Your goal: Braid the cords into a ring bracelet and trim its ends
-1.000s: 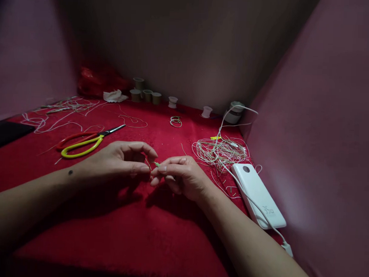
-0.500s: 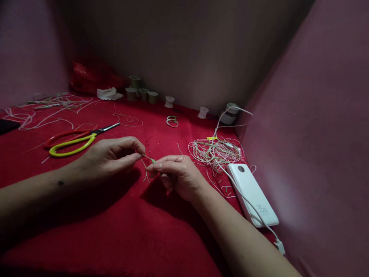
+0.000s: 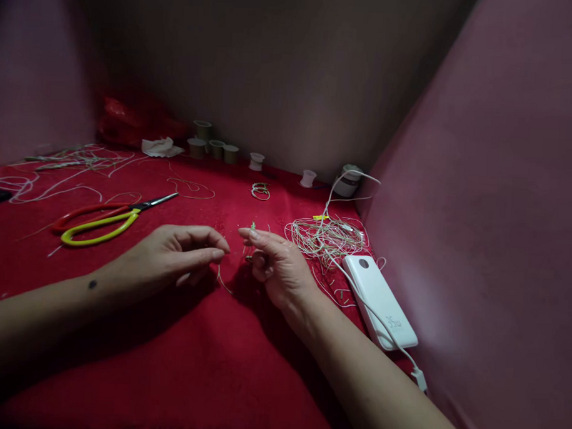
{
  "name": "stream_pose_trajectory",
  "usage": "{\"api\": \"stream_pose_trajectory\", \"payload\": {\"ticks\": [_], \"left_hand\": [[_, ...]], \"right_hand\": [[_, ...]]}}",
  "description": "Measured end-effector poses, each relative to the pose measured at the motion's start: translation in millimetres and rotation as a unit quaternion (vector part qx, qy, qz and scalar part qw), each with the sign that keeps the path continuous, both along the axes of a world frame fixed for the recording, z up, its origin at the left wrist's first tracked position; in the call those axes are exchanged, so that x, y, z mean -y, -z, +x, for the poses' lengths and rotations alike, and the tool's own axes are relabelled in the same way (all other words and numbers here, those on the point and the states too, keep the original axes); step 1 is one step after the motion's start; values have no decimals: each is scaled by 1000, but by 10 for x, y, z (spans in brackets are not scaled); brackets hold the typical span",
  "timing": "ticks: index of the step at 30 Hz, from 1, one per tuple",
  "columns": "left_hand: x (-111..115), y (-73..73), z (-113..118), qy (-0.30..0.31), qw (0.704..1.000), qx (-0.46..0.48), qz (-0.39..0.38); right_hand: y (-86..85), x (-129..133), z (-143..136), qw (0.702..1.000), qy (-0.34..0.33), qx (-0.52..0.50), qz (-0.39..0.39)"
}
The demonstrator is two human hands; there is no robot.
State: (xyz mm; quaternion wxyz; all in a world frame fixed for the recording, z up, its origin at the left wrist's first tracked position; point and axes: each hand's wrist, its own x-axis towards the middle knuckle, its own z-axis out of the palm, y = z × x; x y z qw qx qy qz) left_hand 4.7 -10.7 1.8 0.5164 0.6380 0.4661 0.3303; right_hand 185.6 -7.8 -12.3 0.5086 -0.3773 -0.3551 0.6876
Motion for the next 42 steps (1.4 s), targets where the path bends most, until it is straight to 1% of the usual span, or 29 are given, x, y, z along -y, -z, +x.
{"api": "stream_pose_trajectory", "payload": {"ticks": [5,10,12,15,18,21,23,27,30,32,35,40,42], "left_hand": [[51,51,95,36,999,-21,-6],[98,106,158,102,994,-29,-32],[113,123,174,105,993,-29,-33],[124,122,181,83,995,-17,-60],[118,107,177,92,987,25,-127],[95,129,180,120,968,96,-201],[76,166,187,124,953,143,-235],[47,232,207,131,935,211,-252],[42,248,223,124,918,283,-248],[43,253,231,128,908,313,-249],[53,268,243,141,901,314,-263],[100,272,267,102,920,260,-275],[118,264,266,102,927,236,-275]], "right_hand": [[9,-13,-7,1000,11,-13,-11],[39,-27,-18,1000,8,-17,2],[48,-25,-22,1000,7,-17,4],[55,-14,-30,1000,7,-15,6],[63,2,-44,1000,7,-4,14],[77,16,-63,1000,13,14,17],[84,27,-74,999,19,22,18],[84,60,-93,997,43,41,39],[86,87,-106,994,74,61,53],[96,98,-114,993,77,66,58],[112,103,-123,995,54,59,54],[104,91,-131,999,27,12,13],[93,92,-133,1000,19,-3,1]]}}
